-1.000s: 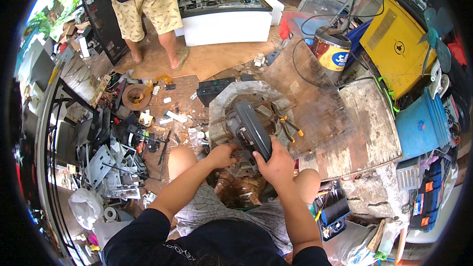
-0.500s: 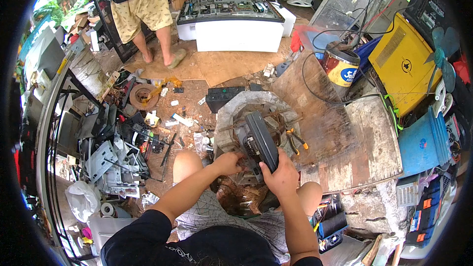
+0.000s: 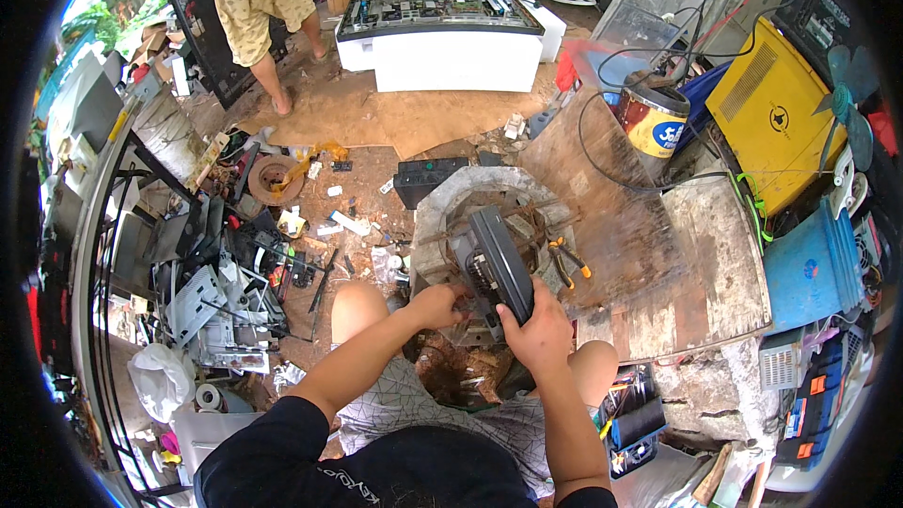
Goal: The person disassembles an electronic device using a screwdriver to remove screws and extract internal circuit boards and components from the metal housing.
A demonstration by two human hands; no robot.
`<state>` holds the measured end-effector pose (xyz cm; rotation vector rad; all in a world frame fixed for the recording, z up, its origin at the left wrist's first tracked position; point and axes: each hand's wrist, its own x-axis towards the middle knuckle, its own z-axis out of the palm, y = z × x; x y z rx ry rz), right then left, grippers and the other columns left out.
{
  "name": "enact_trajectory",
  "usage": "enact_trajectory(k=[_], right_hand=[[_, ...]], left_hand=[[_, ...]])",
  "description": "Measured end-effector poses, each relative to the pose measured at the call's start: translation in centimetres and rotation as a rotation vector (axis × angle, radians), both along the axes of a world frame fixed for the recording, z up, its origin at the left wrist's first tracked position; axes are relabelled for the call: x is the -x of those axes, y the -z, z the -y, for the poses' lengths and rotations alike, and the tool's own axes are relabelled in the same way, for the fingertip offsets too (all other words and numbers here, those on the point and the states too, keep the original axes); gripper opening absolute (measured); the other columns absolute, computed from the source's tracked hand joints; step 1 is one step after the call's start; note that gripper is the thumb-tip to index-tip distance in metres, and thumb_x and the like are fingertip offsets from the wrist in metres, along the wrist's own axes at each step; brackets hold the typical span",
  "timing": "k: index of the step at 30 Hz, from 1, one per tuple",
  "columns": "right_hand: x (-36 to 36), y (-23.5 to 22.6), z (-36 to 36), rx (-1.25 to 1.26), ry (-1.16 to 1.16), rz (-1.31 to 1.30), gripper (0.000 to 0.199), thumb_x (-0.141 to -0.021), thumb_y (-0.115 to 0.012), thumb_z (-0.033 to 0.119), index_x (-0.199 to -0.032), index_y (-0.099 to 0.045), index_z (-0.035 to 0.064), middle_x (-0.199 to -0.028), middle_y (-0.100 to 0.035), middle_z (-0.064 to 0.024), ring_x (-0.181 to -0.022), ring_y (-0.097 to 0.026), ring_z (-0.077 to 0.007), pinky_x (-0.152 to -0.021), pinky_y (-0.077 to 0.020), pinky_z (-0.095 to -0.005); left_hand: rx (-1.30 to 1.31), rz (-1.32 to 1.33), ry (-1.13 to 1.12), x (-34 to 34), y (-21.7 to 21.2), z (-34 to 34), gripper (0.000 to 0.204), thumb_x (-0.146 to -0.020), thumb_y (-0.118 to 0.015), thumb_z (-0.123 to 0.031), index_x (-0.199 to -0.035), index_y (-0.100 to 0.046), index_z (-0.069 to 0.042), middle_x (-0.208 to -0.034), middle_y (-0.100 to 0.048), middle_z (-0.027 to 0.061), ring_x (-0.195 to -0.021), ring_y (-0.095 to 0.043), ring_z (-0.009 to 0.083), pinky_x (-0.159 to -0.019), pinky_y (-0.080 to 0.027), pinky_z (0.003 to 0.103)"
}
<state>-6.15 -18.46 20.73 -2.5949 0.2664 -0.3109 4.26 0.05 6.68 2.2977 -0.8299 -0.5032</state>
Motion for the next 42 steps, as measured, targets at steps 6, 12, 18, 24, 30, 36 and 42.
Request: enact_trajectory(k=[6,12,18,24,30,36,42], right_hand=[[0.0,0.2,0.1,0.0,0.0,-0.002,0.069,-0.078,-0.071,0.037,-0.132,-0.046,0.0017,-0.111,-0.062,-0.0251,-0.102,-0.061,-0.0417,-0.087,-0.0483,-0.0468],[0.0,0.2,0.1,0.004,-0.002,0.003,0.07,-0.078,-0.071,0.037,-0.132,-0.046,0.0016,-0.112,-0.062,-0.0248,-0.102,-0.061,-0.0414,-0.087,-0.0485,-0.0466],[0.0,0.0,0.0,0.043,-0.017,0.06,0.068,-0.077,-0.073,0.037,-0.128,-0.048,-0.0014,-0.107,-0.063,-0.0252,-0.097,-0.063,-0.0417,-0.082,-0.0499,-0.0452],[-0.1,0.0,-0.1,0.037,-0.012,0.047,0.067,-0.077,-0.073,0.036,-0.128,-0.049,-0.0008,-0.107,-0.063,-0.025,-0.097,-0.063,-0.0419,-0.082,-0.0498,-0.0453],[-0.1,0.3,0.1,0.028,-0.016,0.072,0.067,-0.077,-0.073,0.035,-0.127,-0.049,-0.0015,-0.107,-0.063,-0.0255,-0.098,-0.062,-0.0415,-0.083,-0.0496,-0.0449],[-0.2,0.2,-0.1,0.023,-0.004,0.069,0.066,-0.076,-0.074,0.033,-0.127,-0.05,-0.0023,-0.108,-0.063,-0.0253,-0.099,-0.062,-0.041,-0.084,-0.0494,-0.044],[-0.2,0.0,-0.2,-0.005,0.011,0.024,0.066,-0.076,-0.075,0.031,-0.127,-0.05,-0.0024,-0.107,-0.063,-0.0251,-0.099,-0.062,-0.0405,-0.084,-0.0496,-0.0428]], left_hand=[[-0.01,-0.03,-0.002,-0.1,0.2,0.0,0.048,-0.08,-0.068,-0.036,-0.116,-0.062,-0.005,-0.099,-0.066,0.0234,-0.096,-0.063,0.038,-0.086,-0.049,0.044],[-0.02,-0.03,0.001,-0.1,0.1,0.0,0.05,-0.08,-0.068,-0.037,-0.118,-0.061,-0.005,-0.102,-0.066,0.0229,-0.098,-0.063,0.0374,-0.087,-0.049,0.043],[-0.021,-0.021,0.001,-0.1,0.4,0.1,0.05,-0.08,-0.068,-0.037,-0.118,-0.061,-0.005,-0.103,-0.065,0.0234,-0.098,-0.063,0.0374,-0.086,-0.049,0.044],[-0.004,-0.008,0.01,-0.1,0.6,0.0,0.049,-0.079,-0.068,-0.036,-0.116,-0.062,-0.004,-0.102,-0.066,0.0226,-0.097,-0.063,0.038,-0.085,-0.049,0.044],[-0.003,-0.001,0.013,-0.1,1.0,0.2,0.049,-0.079,-0.068,-0.036,-0.117,-0.061,-0.006,-0.099,-0.068,0.0191,-0.096,-0.064,0.0364,-0.083,-0.05,0.044],[-0.016,-0.046,0.011,-0.1,0.4,0.1,0.049,-0.079,-0.068,-0.036,-0.117,-0.061,-0.006,-0.098,-0.068,0.0193,-0.096,-0.063,0.0365,-0.084,-0.05,0.045],[-0.01,-0.041,0.005,0.0,0.5,0.0,0.048,-0.079,-0.068,-0.035,-0.118,-0.061,-0.008,-0.099,-0.068,0.0179,-0.097,-0.063,0.0354,-0.085,-0.05,0.045]])
